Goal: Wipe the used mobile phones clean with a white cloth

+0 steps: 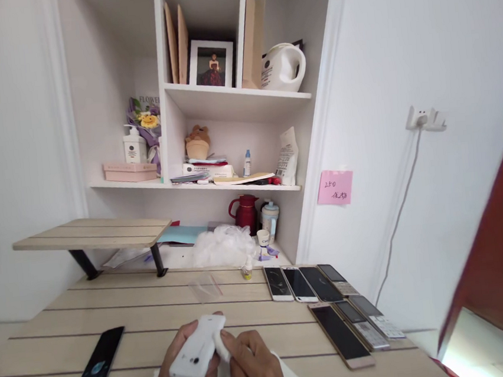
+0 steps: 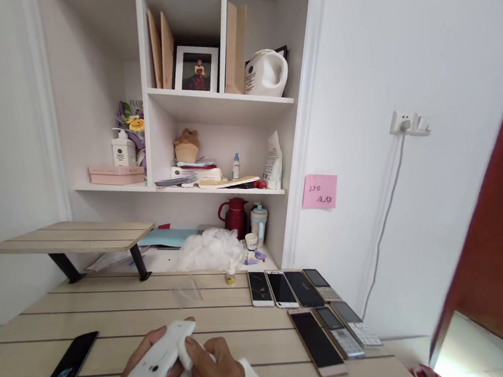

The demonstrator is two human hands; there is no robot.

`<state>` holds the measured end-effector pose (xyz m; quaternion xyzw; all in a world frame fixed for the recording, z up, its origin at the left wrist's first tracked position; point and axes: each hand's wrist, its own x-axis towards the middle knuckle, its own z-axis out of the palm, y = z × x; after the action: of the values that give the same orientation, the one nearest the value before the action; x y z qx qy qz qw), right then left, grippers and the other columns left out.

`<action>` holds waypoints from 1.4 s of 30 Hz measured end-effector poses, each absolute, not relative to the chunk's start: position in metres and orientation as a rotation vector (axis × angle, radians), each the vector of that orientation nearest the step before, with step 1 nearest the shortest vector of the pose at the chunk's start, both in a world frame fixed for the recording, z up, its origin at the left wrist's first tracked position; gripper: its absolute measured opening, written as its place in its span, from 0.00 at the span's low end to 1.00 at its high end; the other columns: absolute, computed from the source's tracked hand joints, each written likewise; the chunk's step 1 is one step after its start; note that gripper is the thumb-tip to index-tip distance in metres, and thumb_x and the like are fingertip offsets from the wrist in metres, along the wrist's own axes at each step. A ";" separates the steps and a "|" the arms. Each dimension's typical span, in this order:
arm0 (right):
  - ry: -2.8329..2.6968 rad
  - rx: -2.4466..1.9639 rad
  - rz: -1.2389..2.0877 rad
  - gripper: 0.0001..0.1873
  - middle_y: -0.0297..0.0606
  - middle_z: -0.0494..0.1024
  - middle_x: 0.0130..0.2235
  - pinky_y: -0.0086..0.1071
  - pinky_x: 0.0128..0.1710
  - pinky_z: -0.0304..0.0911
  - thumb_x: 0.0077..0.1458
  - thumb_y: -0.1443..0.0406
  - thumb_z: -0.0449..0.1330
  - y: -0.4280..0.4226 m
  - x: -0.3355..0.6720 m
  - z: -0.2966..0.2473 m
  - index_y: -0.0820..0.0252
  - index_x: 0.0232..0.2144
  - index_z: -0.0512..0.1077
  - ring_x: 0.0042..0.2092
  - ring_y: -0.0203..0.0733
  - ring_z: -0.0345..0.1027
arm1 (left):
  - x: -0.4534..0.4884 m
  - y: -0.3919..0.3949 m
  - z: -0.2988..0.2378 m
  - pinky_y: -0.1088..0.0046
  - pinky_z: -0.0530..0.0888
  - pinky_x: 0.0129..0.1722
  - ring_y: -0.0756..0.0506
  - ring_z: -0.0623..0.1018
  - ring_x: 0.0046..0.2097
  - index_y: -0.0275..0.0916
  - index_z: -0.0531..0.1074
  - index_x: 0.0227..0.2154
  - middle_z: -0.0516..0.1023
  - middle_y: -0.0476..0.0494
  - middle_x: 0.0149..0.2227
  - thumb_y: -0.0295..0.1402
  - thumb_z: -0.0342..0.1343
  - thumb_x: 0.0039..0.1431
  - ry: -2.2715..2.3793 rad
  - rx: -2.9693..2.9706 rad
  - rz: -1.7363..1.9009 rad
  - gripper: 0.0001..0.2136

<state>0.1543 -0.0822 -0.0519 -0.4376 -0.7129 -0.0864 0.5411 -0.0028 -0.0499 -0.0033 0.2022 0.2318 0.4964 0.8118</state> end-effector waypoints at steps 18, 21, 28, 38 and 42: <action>-1.630 -1.135 -0.164 0.22 0.39 0.74 0.32 0.28 0.29 0.70 0.67 0.65 0.48 -0.084 0.158 -0.047 0.52 0.59 0.71 0.29 0.40 0.74 | -0.002 -0.053 -0.011 0.84 0.55 0.12 0.54 0.64 0.15 0.36 0.74 0.29 0.67 0.52 0.15 0.31 0.62 0.54 0.466 0.477 0.982 0.04; -1.656 -1.105 -0.198 0.22 0.38 0.74 0.33 0.27 0.28 0.70 0.66 0.65 0.48 -0.085 0.154 -0.052 0.49 0.59 0.71 0.27 0.38 0.73 | -0.002 -0.053 -0.009 0.84 0.55 0.12 0.54 0.64 0.15 0.36 0.73 0.26 0.67 0.51 0.14 0.33 0.62 0.55 0.494 0.452 0.982 0.07; -1.729 -1.099 -0.252 0.22 0.37 0.75 0.34 0.28 0.26 0.69 0.65 0.64 0.50 -0.088 0.146 -0.057 0.42 0.59 0.70 0.25 0.37 0.72 | -0.001 -0.056 0.003 0.80 0.60 0.14 0.51 0.66 0.17 0.34 0.78 0.34 0.70 0.49 0.17 0.37 0.64 0.53 0.510 0.423 0.990 0.11; -1.781 -1.054 -0.306 0.20 0.34 0.75 0.34 0.25 0.20 0.65 0.64 0.62 0.53 -0.093 0.139 -0.058 0.36 0.55 0.72 0.21 0.35 0.68 | -0.002 -0.055 0.008 0.74 0.70 0.21 0.45 0.76 0.24 0.33 0.76 0.47 0.79 0.40 0.27 0.37 0.60 0.56 0.606 0.423 1.013 0.18; -1.739 -1.061 -0.245 0.24 0.38 0.74 0.33 0.28 0.23 0.67 0.64 0.66 0.49 -0.091 0.143 -0.056 0.43 0.59 0.69 0.24 0.38 0.70 | -0.001 -0.054 0.002 0.80 0.58 0.14 0.51 0.68 0.17 0.35 0.76 0.45 0.74 0.48 0.22 0.30 0.62 0.53 0.600 0.435 1.070 0.16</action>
<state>0.1434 -0.0909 -0.0556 -0.4422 -0.7247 -0.1021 0.5185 -0.0007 -0.0541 0.0020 0.2025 0.2794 0.4982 0.7954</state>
